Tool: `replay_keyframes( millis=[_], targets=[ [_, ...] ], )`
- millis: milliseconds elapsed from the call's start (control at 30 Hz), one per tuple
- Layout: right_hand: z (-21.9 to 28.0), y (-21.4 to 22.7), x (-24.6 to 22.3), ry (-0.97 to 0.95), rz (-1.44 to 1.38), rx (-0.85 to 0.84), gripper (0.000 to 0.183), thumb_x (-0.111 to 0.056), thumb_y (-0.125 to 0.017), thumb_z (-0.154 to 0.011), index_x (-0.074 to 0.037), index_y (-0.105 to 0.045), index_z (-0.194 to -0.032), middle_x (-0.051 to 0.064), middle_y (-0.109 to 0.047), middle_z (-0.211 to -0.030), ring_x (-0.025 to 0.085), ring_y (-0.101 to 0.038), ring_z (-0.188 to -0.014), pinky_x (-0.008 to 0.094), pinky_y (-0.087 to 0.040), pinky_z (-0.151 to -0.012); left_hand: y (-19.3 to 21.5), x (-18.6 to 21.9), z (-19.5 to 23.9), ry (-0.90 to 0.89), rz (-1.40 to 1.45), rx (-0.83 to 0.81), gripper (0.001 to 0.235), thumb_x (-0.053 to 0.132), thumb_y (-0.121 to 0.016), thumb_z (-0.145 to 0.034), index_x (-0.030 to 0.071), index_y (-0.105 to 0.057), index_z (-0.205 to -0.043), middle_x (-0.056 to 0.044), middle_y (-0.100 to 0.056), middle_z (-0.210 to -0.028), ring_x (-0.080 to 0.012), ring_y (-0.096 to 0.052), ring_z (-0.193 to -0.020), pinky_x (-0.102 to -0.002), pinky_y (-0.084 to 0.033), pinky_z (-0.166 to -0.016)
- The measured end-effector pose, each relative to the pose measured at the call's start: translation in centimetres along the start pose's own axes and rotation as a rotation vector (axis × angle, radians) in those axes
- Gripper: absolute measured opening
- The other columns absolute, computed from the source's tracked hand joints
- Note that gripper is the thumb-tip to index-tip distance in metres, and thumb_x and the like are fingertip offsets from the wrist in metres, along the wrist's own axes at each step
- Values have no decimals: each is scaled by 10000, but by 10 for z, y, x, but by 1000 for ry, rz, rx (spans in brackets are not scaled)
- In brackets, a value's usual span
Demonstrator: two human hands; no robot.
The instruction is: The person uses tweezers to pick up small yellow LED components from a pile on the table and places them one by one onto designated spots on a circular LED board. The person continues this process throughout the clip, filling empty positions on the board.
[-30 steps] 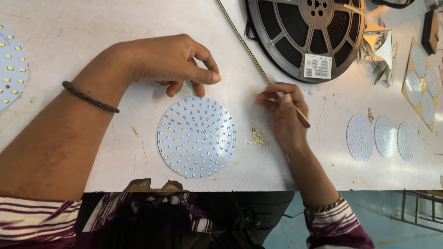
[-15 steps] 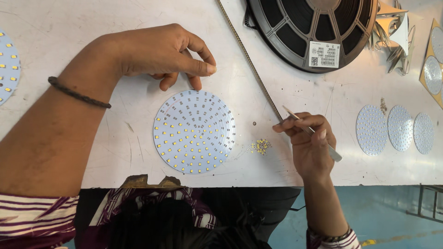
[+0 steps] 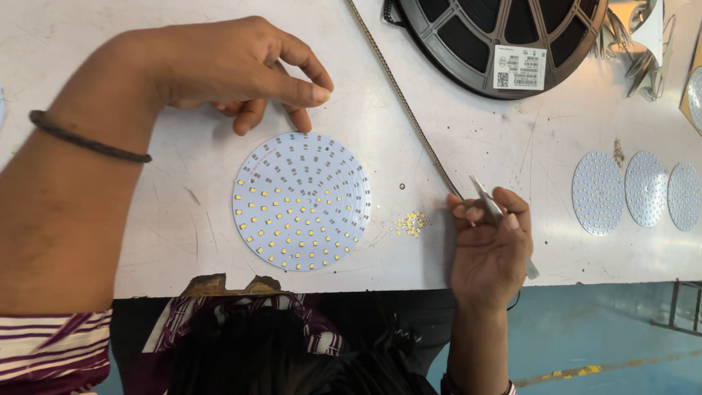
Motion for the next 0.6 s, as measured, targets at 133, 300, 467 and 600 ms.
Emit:
replay_keyframes(
  millis=[133,300,467,600],
  targets=[
    [7,-14,3,-29,90,-94,302,-209,-486,-1131,19,-520,-1327,146,-666,-995,298,-661,-1102,561,-389,-1262,2,-3,-3,-19,58,-38,520,358,-718,-839,23,-679,-1234,-172,-836,-914,-91,-520,-367,-218,-320,-323],
    [21,-23,4,-79,-21,-200,308,-227,-520,-1113,34,-539,-1276,160,-689,-1006,323,-685,-1090,576,-413,-1224,2,-7,-5,-26,108,-48,518,348,-729,-858,3,-687,-1243,-203,-830,-915,-92,-518,-365,-213,-314,-307],
    [16,-7,-3,6,5,-39,319,-189,-556,-1101,23,-542,-1340,187,-712,-975,319,-709,-1018,519,-561,-1020,-3,-5,-6,-22,62,-66,543,381,-729,-838,19,-684,-1240,-196,-799,-918,-93,-539,-361,-207,-326,-305],
    [18,2,-2,-32,183,-12,301,-161,-569,-1053,79,-581,-1234,264,-722,-1026,362,-741,-997,471,-619,-900,-4,-3,-5,-67,64,-77,561,395,-741,-849,6,-682,-1249,-197,-785,-935,-83,-543,-379,-198,-348,-306]
  ],
)
Point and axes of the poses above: each hand's wrist, its own z-axis away from the middle knuckle, its own y-axis out of the back of the hand, x = y × z, the point moved 1 cm from there along -z, towards the middle knuckle
